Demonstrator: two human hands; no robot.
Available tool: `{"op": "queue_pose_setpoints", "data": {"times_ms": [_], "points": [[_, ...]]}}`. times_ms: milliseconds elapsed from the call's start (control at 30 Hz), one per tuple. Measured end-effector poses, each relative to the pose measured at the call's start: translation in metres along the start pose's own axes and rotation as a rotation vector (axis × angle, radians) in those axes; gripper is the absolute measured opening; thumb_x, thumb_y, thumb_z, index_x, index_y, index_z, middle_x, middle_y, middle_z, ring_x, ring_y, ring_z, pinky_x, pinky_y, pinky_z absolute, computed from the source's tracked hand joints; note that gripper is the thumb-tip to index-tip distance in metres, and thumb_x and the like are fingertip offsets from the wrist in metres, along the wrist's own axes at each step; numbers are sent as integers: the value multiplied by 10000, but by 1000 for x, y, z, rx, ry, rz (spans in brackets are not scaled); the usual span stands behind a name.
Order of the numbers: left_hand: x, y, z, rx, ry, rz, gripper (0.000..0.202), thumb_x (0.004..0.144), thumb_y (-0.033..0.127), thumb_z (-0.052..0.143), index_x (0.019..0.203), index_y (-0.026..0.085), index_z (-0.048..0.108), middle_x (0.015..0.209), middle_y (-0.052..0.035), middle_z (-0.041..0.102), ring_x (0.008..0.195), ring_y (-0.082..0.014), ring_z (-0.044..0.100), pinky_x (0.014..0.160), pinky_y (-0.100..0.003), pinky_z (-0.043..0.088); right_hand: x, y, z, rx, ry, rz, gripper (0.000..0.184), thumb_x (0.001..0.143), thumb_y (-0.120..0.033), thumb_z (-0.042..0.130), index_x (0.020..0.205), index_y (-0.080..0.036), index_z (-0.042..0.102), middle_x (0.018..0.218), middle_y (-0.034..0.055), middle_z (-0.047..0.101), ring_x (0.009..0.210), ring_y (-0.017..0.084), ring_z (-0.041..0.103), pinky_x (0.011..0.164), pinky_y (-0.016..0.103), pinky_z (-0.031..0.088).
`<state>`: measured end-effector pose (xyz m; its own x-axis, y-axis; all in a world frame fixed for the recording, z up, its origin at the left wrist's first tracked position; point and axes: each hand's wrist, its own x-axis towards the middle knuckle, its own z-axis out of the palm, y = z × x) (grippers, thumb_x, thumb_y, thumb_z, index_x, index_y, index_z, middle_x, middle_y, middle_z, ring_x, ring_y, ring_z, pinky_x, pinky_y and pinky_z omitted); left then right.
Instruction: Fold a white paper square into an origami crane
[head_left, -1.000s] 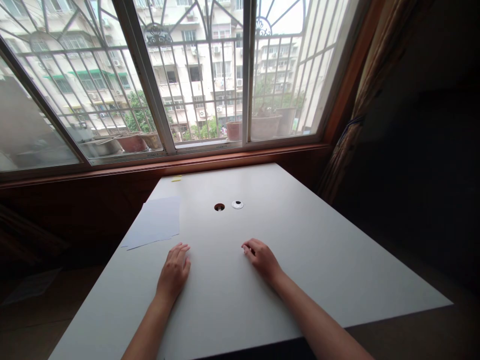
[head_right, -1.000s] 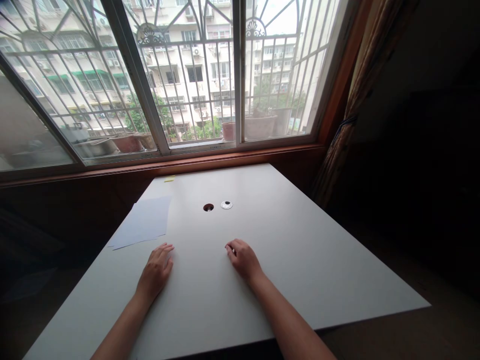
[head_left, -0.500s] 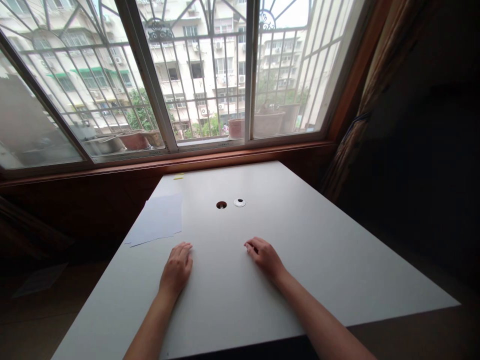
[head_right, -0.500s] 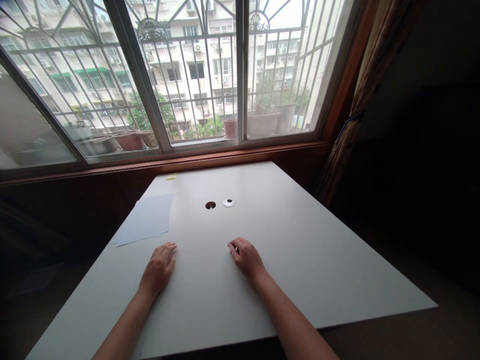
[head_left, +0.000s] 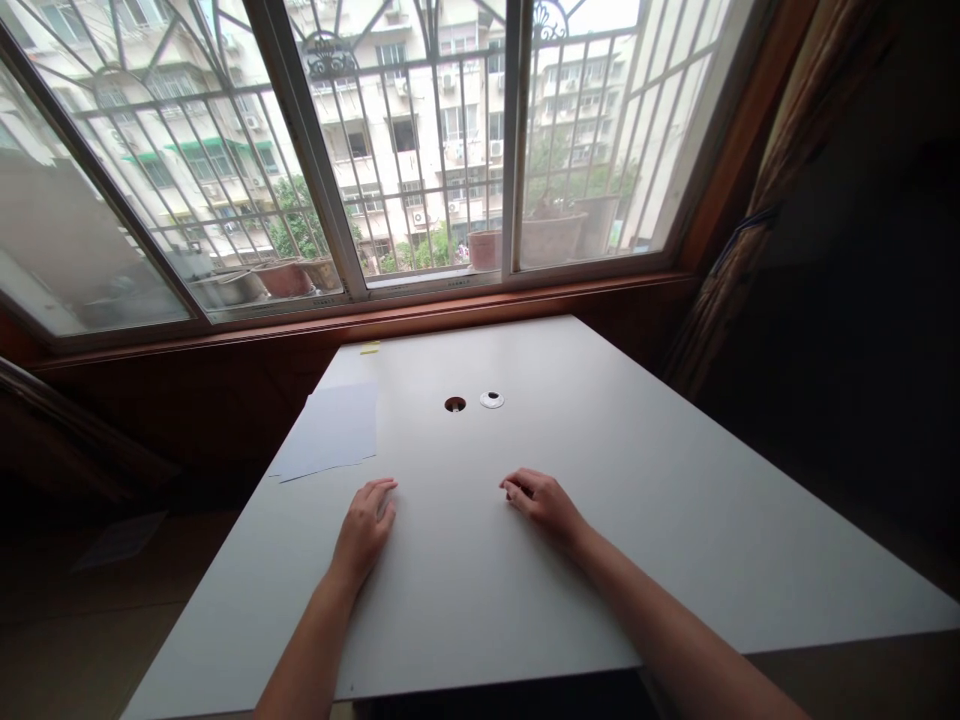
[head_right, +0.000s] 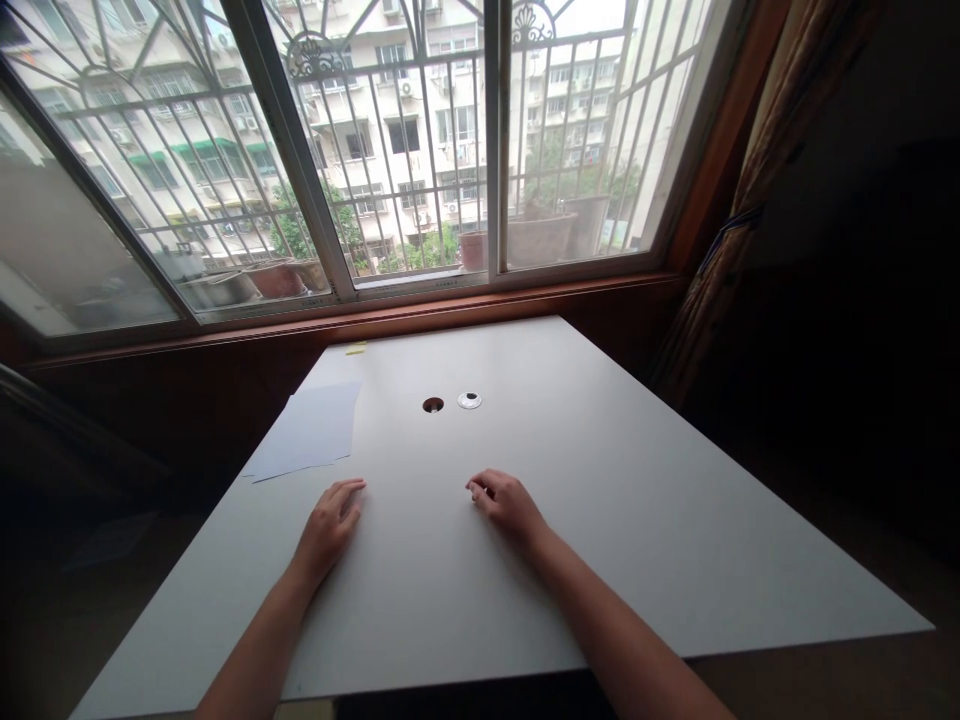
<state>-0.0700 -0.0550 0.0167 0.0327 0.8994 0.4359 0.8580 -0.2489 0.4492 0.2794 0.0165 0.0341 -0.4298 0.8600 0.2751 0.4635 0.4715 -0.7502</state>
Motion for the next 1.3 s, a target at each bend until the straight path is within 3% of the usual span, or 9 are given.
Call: {"op": "queue_pose_setpoints", "data": {"times_ms": [167,300,533,733,867,1000,1167,1300], "points": [[19,-16,-16,111,11,-11,282,943,271,476,1183,202,607,1249,-95,617,1169,-267,586,1044,-456,474,11,9,-8,5,-73,-24,238,916,-322,518,920,-210,729,830,44,714,727,179,617,713,288,462],[49,-39,-28,418,-16,-86,304,946,283,497,1210,175,604,1229,-110,633,1129,-284,589,1041,-441,465,27,16,-10,8,-42,-13,239,913,-328,519,925,-209,727,822,39,720,731,184,627,722,294,465],[84,-73,-19,523,-65,-158,470,924,395,574,1307,123,568,1418,-172,533,1358,-334,434,1121,-443,378,44,25,-5,-19,27,-24,249,912,-326,507,914,-206,726,798,33,717,751,184,635,731,294,457],[83,-79,-4,555,-85,-152,369,974,365,483,1253,155,603,1311,-148,627,1210,-291,570,1015,-390,453,42,30,-3,5,52,0,266,923,-353,501,935,-209,725,817,40,719,733,182,642,719,292,474],[78,-75,-2,565,-50,-125,290,989,337,444,1078,167,661,1088,-131,708,1013,-279,656,824,-347,504,42,31,-3,16,51,5,263,919,-356,506,926,-210,725,804,39,719,719,181,645,706,288,482],[75,-72,-3,560,9,-100,271,983,296,441,911,180,675,900,-109,714,861,-255,676,687,-300,472,42,30,-3,26,48,4,264,920,-354,504,931,-207,724,802,41,714,734,184,650,697,282,488],[72,-73,-4,510,135,-59,245,965,251,454,890,176,674,876,-108,710,810,-245,670,668,-301,461,42,28,-3,26,39,5,268,926,-358,501,927,-206,722,795,42,705,727,183,646,703,286,493],[71,-67,-8,411,229,16,208,969,241,461,969,179,660,944,-108,713,889,-246,673,761,-323,508,41,27,-3,38,33,14,266,927,-355,499,927,-210,722,797,37,701,718,176,642,697,281,496]]}}
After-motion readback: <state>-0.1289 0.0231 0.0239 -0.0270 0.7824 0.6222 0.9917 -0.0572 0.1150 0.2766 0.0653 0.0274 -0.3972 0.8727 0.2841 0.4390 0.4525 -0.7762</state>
